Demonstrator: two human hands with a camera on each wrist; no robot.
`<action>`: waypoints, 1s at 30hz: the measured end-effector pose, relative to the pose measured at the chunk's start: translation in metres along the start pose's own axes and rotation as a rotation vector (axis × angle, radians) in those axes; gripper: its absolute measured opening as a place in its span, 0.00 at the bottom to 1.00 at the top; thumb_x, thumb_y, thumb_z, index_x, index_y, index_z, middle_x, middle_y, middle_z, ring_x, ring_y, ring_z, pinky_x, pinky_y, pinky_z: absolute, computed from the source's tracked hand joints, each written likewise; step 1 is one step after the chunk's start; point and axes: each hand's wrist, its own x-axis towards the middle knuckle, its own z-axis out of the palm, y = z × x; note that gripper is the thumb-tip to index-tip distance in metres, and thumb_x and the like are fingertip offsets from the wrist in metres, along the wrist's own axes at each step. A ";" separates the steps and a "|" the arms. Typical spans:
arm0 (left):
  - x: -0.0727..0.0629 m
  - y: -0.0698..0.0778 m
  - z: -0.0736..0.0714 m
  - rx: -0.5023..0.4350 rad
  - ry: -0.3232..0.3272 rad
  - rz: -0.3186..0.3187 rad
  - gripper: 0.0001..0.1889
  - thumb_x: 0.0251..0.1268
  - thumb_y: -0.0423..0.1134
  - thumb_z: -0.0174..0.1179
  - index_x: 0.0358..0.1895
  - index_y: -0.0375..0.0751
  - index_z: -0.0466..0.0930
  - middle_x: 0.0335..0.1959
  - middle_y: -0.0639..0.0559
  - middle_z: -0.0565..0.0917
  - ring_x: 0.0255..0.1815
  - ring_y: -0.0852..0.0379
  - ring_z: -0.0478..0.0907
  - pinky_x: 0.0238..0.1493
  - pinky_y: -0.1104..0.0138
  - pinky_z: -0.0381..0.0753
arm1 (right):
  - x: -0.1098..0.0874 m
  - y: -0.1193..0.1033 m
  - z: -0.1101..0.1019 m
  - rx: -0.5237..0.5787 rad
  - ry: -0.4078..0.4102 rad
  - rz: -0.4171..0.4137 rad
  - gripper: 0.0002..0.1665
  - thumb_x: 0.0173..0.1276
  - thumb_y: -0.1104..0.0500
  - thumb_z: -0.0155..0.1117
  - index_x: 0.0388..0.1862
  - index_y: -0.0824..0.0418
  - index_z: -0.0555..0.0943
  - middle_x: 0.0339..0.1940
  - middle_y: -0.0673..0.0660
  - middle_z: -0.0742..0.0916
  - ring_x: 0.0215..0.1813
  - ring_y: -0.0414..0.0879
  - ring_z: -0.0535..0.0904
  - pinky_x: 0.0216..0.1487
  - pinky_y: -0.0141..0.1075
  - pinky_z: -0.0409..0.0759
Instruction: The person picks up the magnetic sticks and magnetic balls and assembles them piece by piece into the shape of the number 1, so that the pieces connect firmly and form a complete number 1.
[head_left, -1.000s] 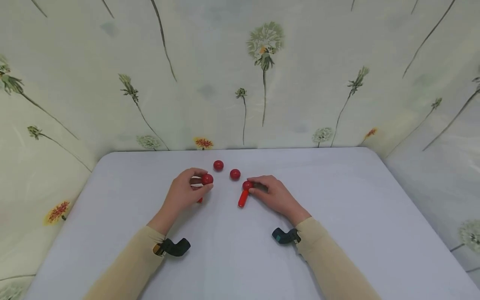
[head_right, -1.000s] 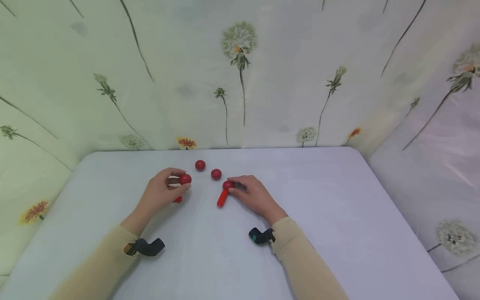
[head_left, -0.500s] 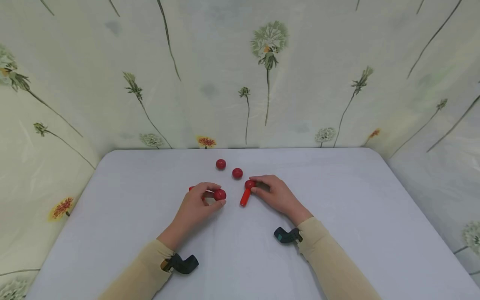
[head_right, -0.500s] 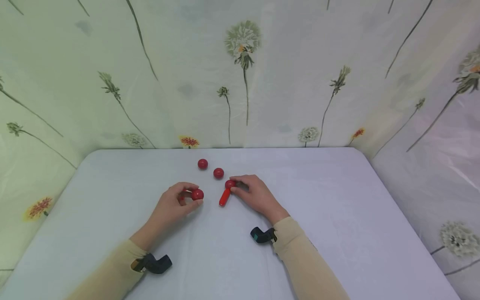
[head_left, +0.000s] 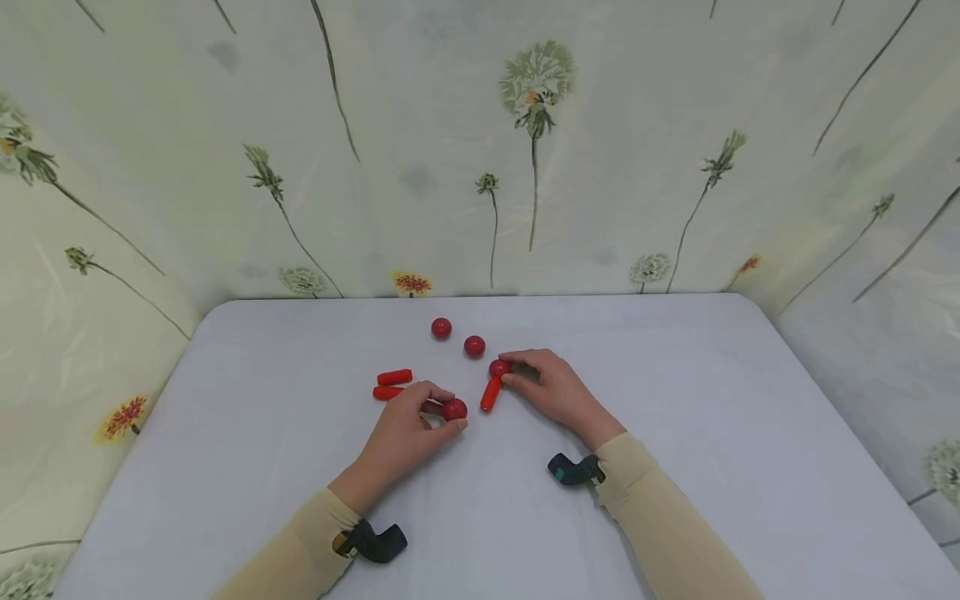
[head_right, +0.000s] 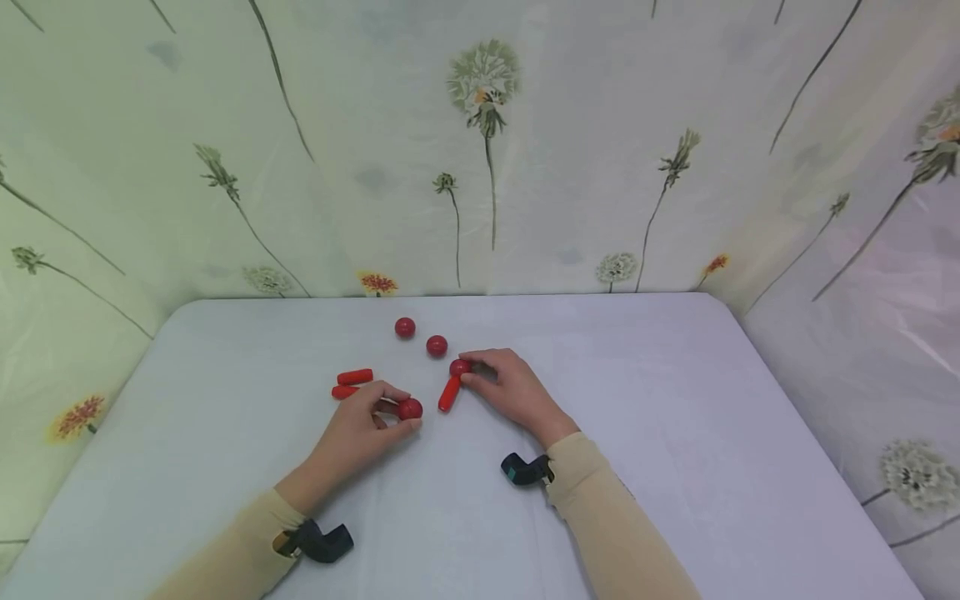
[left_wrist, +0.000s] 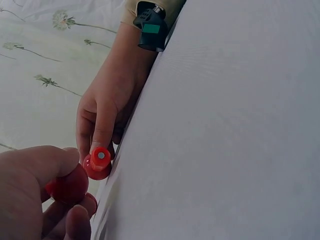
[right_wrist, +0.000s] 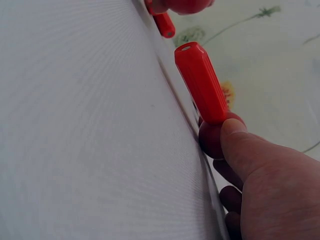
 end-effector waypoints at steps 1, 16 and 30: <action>0.000 0.000 0.000 0.002 -0.001 0.003 0.17 0.56 0.46 0.73 0.46 0.53 0.78 0.41 0.64 0.80 0.38 0.63 0.80 0.40 0.68 0.82 | 0.000 0.000 0.000 -0.001 -0.001 0.001 0.24 0.69 0.44 0.66 0.64 0.44 0.79 0.58 0.42 0.82 0.63 0.44 0.74 0.62 0.47 0.73; -0.003 -0.008 0.008 0.121 -0.004 0.076 0.17 0.54 0.50 0.74 0.45 0.55 0.79 0.37 0.69 0.80 0.37 0.67 0.77 0.39 0.70 0.79 | -0.001 0.000 0.000 -0.001 0.005 -0.008 0.24 0.69 0.44 0.66 0.63 0.43 0.79 0.58 0.42 0.82 0.63 0.43 0.73 0.63 0.46 0.72; -0.003 -0.007 0.014 0.171 -0.007 0.110 0.16 0.55 0.51 0.73 0.43 0.54 0.79 0.35 0.68 0.80 0.37 0.67 0.77 0.41 0.70 0.79 | -0.001 -0.002 0.000 -0.011 0.008 0.004 0.24 0.69 0.45 0.66 0.63 0.44 0.79 0.57 0.42 0.82 0.63 0.44 0.73 0.63 0.47 0.72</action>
